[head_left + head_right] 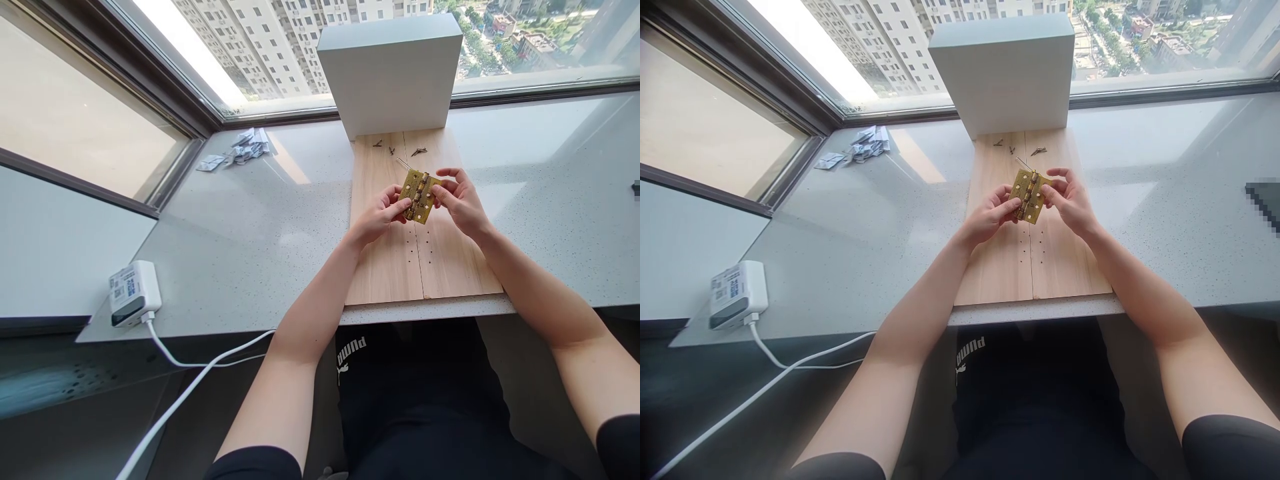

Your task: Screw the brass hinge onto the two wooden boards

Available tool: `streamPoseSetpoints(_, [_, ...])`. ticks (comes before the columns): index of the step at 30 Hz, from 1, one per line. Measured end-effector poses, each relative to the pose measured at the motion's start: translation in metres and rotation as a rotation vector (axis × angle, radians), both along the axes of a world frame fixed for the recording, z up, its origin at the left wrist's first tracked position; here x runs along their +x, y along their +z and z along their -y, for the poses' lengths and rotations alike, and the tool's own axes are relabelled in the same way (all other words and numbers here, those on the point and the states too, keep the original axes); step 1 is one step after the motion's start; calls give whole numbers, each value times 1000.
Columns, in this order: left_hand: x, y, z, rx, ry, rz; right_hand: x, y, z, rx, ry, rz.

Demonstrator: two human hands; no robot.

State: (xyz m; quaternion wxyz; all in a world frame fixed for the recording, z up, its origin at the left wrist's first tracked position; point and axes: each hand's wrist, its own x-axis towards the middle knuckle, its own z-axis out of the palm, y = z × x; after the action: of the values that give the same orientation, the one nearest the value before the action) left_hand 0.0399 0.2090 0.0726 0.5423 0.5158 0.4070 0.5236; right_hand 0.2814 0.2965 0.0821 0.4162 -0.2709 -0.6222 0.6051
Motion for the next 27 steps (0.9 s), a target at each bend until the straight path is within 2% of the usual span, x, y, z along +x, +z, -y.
streamPoseSetpoints(5, [0, -5, -3, 7, 21, 71, 1, -1, -1, -94, 97, 42])
streamPoseSetpoints(11, [0, -7, -2, -3, -31, 23, 0, 0, 4, -50, 198, 94])
streamPoseSetpoints(18, [0, -5, -4, 69, 134, -11, 1, 0, 0, 5, 188, 101])
streamPoseSetpoints(27, [-2, -3, -6, -23, 209, -65, 0, -4, -1, 8, 187, 121])
